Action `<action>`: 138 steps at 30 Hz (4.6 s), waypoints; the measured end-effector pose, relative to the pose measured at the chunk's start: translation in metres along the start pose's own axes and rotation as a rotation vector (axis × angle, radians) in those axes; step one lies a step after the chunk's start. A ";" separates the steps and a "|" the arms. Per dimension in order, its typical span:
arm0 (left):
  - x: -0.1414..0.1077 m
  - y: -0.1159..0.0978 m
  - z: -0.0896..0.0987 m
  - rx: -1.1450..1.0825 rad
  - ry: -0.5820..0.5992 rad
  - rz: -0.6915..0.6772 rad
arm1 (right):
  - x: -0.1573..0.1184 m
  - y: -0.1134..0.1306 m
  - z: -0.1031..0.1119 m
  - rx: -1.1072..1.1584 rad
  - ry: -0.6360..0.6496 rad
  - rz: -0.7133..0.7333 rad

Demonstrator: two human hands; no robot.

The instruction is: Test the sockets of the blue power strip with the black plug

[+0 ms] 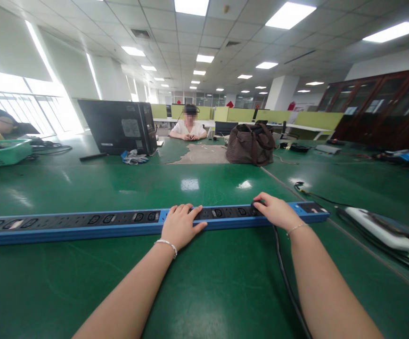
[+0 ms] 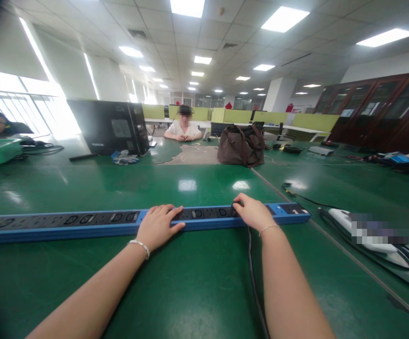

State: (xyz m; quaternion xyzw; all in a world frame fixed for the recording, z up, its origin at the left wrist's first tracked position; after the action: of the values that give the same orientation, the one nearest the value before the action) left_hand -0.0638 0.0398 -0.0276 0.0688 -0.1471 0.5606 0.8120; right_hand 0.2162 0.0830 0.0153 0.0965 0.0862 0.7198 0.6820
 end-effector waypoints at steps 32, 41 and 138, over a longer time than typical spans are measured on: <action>0.000 0.000 0.001 -0.013 0.020 0.019 | -0.006 0.010 -0.015 -0.078 0.021 -0.049; 0.000 0.000 0.000 -0.013 0.018 0.021 | -0.009 0.009 -0.019 -0.076 0.029 -0.076; 0.002 0.001 -0.001 -0.003 0.049 0.007 | 0.003 -0.096 0.026 -0.149 -0.038 -0.316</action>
State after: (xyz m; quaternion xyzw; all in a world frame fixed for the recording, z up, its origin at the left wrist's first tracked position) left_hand -0.0638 0.0417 -0.0282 0.0536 -0.1283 0.5646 0.8136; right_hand 0.3153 0.0906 0.0157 0.0445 0.0336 0.6062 0.7934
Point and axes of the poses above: each hand's wrist, its own x-axis towards the middle knuckle, its own z-axis out of the back of the hand, y = z × x, the point moved 4 cm from there along x, towards the middle knuckle, and after that the axes turned 7 degrees about y, right-handed, at the moved point
